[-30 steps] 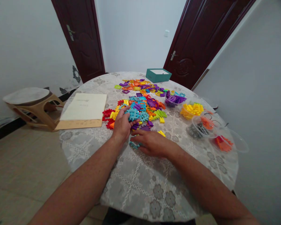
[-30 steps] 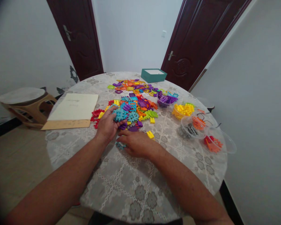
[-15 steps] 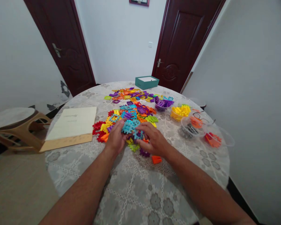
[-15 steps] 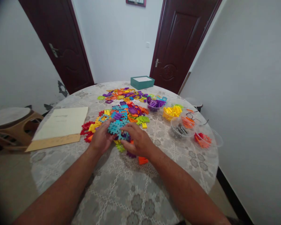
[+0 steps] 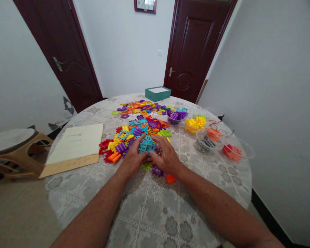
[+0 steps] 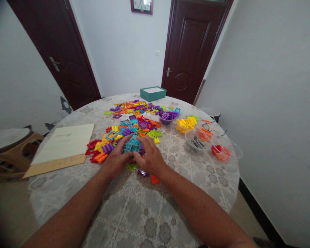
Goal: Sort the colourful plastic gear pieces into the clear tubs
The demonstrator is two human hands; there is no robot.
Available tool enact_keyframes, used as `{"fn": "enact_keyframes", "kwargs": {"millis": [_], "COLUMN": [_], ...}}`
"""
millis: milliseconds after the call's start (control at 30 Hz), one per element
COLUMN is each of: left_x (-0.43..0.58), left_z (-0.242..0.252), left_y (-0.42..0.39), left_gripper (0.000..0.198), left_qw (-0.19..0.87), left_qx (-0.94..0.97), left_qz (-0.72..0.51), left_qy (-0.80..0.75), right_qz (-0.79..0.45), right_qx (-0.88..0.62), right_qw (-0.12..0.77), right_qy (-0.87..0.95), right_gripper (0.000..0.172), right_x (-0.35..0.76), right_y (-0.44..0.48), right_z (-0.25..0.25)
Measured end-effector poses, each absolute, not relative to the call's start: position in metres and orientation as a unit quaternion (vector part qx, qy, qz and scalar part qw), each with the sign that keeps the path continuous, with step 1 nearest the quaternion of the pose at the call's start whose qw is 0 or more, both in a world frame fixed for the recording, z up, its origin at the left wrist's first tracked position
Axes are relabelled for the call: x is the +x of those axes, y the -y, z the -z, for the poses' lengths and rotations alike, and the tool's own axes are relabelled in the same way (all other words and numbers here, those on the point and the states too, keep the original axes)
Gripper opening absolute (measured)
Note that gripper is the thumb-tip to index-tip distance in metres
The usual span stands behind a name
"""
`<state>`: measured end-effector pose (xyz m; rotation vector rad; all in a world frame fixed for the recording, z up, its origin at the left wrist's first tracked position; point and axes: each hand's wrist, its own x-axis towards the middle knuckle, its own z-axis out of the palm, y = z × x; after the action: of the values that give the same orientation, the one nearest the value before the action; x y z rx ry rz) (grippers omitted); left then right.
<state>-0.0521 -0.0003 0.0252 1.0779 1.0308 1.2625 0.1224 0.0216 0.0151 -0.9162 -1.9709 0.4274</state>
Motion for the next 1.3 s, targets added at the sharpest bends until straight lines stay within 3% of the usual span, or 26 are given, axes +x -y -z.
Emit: {"fn": "enact_keyframes", "kwargs": {"millis": [233, 567, 800, 1033, 1100, 1300], "left_x": [-0.057, -0.058, -0.048, -0.045, -0.047, -0.051], "left_z": [-0.024, -0.013, -0.013, -0.015, -0.013, -0.001], "left_y": [-0.001, -0.003, 0.007, 0.008, 0.007, 0.007], "left_gripper": [0.074, 0.089, 0.075, 0.061, 0.053, 0.038], "left_qw": [0.445, 0.468, 0.563, 0.498, 0.432, 0.265], "left_qx": [0.581, 0.624, 0.591, 0.586, 0.612, 0.706], "left_qz": [-0.489, -0.447, -0.435, -0.456, -0.458, -0.424], "left_qy": [-0.475, -0.437, -0.381, -0.448, -0.479, -0.502], "right_qz": [-0.383, -0.316, -0.349, -0.385, -0.359, -0.117], "right_qx": [-0.432, -0.384, -0.366, -0.393, -0.456, -0.693], "right_qw": [0.435, 0.334, 0.240, 0.192, 0.199, 0.208], "right_qy": [0.691, 0.801, 0.829, 0.813, 0.790, 0.680], "right_gripper": [0.036, 0.022, 0.029, 0.029, 0.031, 0.039], "right_x": [0.118, 0.131, 0.158, 0.205, 0.224, 0.268], "right_y": [-0.030, -0.025, -0.028, -0.067, -0.102, -0.234], "right_z": [-0.006, -0.034, -0.070, -0.114, -0.131, -0.156]}}
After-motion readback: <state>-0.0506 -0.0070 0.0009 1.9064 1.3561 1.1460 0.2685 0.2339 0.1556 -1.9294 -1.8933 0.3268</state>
